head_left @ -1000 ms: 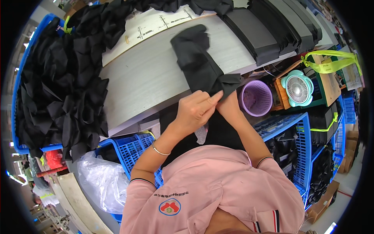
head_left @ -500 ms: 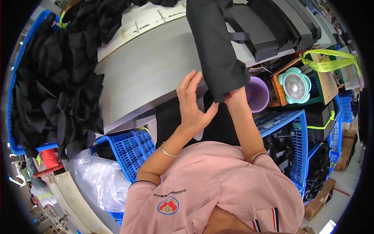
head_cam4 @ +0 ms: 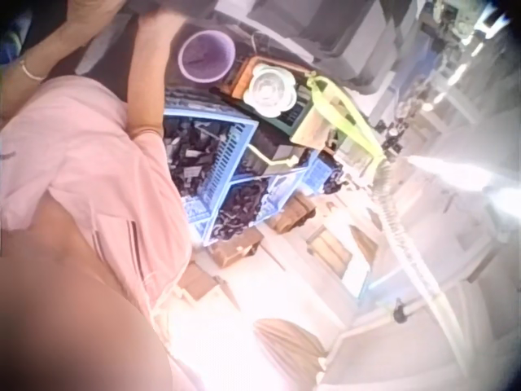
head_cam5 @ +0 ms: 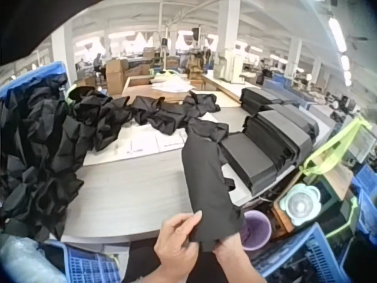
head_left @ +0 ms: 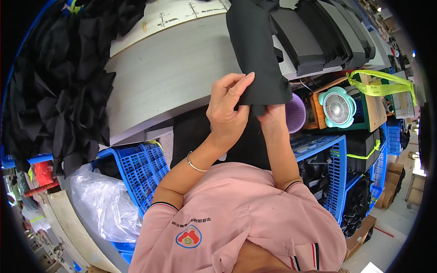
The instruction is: Inspecting and organizing black fabric garment parts at a factory workstation.
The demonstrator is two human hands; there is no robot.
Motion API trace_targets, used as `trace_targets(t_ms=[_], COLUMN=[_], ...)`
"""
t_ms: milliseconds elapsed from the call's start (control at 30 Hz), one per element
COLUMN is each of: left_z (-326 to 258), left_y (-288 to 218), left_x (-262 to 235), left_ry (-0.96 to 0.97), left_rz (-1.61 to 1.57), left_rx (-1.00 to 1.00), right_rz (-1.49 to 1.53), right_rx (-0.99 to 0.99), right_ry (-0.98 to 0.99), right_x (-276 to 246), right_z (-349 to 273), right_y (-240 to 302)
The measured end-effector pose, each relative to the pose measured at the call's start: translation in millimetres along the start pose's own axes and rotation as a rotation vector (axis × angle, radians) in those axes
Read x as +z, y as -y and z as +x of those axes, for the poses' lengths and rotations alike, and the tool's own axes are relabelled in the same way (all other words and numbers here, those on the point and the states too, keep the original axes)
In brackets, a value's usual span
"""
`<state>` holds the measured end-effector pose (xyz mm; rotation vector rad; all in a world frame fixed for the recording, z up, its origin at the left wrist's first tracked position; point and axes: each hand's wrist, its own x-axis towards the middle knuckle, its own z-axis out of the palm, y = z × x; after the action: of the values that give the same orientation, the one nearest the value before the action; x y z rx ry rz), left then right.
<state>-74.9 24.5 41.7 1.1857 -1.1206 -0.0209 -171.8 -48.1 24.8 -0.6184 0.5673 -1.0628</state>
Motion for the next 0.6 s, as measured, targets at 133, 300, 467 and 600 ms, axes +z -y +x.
trace_targets(t_ms=[133, 300, 467, 600], left_z=[-2.5, -8.2, -13.5, -18.7], left_y=[-4.6, -6.2, -2.7, 0.1], left_x=[-3.5, -3.8, -3.2, -2.9], left_ry=[0.031, 0.047, 0.005, -0.003], left_rz=[0.002, -0.011, 0.017, 0.014], left_rx=[-0.001, -0.015, -0.042, -0.070], right_rz=[0.030, 0.167, 0.166, 0.207], right_rx=[-0.026, 0.028, 0.071, 0.050], right_ry=[-0.032, 0.058, 0.072, 0.093], right_x=[-1.6, -6.2, -14.4, -14.3], right_z=[0.0, 6.1, 6.8, 9.2], right_y=[-5.3, -10.6, -14.7, -20.9])
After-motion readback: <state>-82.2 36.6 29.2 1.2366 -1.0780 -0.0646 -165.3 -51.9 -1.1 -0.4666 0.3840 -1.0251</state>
